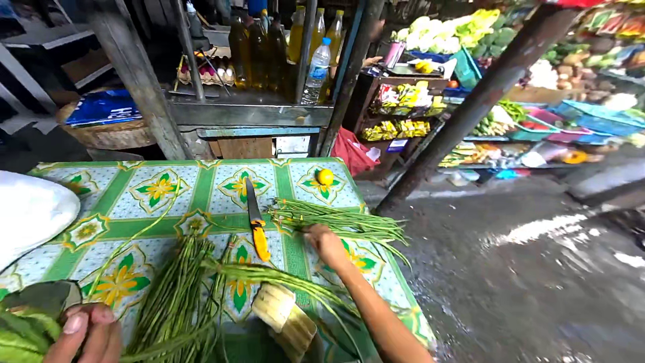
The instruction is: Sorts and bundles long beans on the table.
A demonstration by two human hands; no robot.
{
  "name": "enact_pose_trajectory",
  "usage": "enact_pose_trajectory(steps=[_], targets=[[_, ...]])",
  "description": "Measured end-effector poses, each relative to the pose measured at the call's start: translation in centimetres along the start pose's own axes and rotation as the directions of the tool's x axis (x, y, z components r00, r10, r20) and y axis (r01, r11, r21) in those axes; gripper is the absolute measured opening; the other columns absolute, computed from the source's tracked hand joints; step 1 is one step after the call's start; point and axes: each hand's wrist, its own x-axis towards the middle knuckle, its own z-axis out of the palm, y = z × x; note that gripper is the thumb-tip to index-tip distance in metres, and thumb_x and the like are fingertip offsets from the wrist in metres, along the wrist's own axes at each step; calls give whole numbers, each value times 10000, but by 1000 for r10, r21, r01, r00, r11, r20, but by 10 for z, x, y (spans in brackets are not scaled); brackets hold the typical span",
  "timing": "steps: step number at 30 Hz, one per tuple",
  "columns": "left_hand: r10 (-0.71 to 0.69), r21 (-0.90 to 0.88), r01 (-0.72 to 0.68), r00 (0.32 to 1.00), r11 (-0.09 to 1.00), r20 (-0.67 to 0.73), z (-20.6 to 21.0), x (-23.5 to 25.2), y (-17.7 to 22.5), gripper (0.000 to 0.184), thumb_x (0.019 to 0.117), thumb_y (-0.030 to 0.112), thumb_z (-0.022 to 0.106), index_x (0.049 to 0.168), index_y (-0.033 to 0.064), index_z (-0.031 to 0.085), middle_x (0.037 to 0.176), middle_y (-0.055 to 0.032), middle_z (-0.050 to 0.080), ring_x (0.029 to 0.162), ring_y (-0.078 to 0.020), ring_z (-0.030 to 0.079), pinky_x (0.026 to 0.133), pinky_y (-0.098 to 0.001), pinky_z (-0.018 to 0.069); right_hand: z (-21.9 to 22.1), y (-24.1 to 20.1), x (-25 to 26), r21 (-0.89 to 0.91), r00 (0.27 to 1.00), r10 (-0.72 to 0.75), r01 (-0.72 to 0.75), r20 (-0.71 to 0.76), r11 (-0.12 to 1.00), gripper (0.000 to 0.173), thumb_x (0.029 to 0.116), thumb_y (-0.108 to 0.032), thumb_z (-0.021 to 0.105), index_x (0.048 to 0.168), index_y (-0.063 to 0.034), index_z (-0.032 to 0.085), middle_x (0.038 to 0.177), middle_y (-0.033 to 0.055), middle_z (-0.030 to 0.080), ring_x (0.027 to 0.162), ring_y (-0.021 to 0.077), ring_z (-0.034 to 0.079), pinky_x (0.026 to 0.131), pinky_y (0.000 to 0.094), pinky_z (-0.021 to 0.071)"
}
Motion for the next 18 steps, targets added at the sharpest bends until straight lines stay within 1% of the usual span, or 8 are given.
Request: enact_pose_trajectory(steps=[2, 4, 6, 8, 9, 12, 15, 18], targets=[[3, 2, -3, 999, 1000, -38, -4, -5, 1, 264, 1085, 308, 434, 955, 255, 657, 603, 160, 578, 484, 31, 520, 482, -141, 461, 16, 37, 19, -120, 986, 158, -164, -61, 979, 364, 1038, -230, 559, 1339, -47, 650, 1319, 207, 648, 1279, 405, 574, 1059, 558, 456], [6, -6, -7, 999, 1000, -32, -3, -7, -1, 268, 1087, 298, 431, 974, 244, 668, 598, 153, 573, 482, 26, 519, 481, -149, 465, 20, 57, 32, -223, 972, 233, -234, -29, 946, 461, 996, -269, 632, 1416, -85, 594, 1391, 209, 603, 1344, 436, 504, 1070, 607, 409], [-11, -11, 11, 1000, 1000, -9, 3, -6, -5, 266, 1092, 298, 427, 980, 244, 662, 594, 151, 565, 479, 26, 514, 481, -149, 467, 15, 64, 40, -249, 972, 231, -217, 29, 944, 426, 986, -274, 647, 1360, -71, 630, 1378, 228, 604, 1344, 449, 495, 1086, 623, 381], [-21, -13, 21, 1000, 1000, 5, 12, -3, -6, 284, 1095, 268, 405, 977, 222, 659, 578, 147, 552, 465, 24, 503, 470, -148, 462, -3, 66, 45, -103, 981, 177, -168, 85, 980, 370, 1013, -266, 625, 1262, 1, 681, 1306, 257, 629, 1287, 432, 545, 1087, 607, 391], [-30, -7, 30, 1000, 1000, 8, 16, -1, -5, 291, 1096, 263, 401, 975, 209, 660, 570, 144, 541, 459, 21, 497, 468, -148, 461, -16, 66, 46, 35, 984, 146, -150, 105, 988, 356, 1026, -254, 607, 1230, 29, 678, 1258, 250, 648, 1222, 392, 599, 1068, 570, 439], [-43, 57, 44, 999, 997, -27, 29, 9, 0, 313, 1096, 226, 354, 987, 172, 643, 593, 132, 547, 457, 20, 487, 453, -138, 449, -71, 52, 43, 438, 986, 93, -144, 137, 887, 301, 1073, -203, 519, 1208, 38, 637, 1058, 133, 691, 909, 178, 685, 867, 373, 568], [-31, 106, 35, 999, 994, -35, 47, 27, 2, 306, 1088, 202, 359, 1004, 141, 647, 644, 113, 567, 456, 20, 471, 426, -123, 425, -125, 28, 34, 652, 999, 34, -40, 22, 757, 231, 1085, -149, 458, 1090, -7, 640, 846, -3, 659, 681, 59, 633, 664, 245, 566], [-15, 115, 10, 999, 993, 47, 73, 53, -4, 217, 1050, 224, 496, 1095, 127, 685, 695, 107, 561, 443, 33, 403, 399, -111, 364, -164, -9, 20, 800, 998, -14, 58, -62, 597, 257, 1090, -114, 369, 1028, -69, 614, 760, -45, 634, 576, 24, 580, 571, 183, 528]])
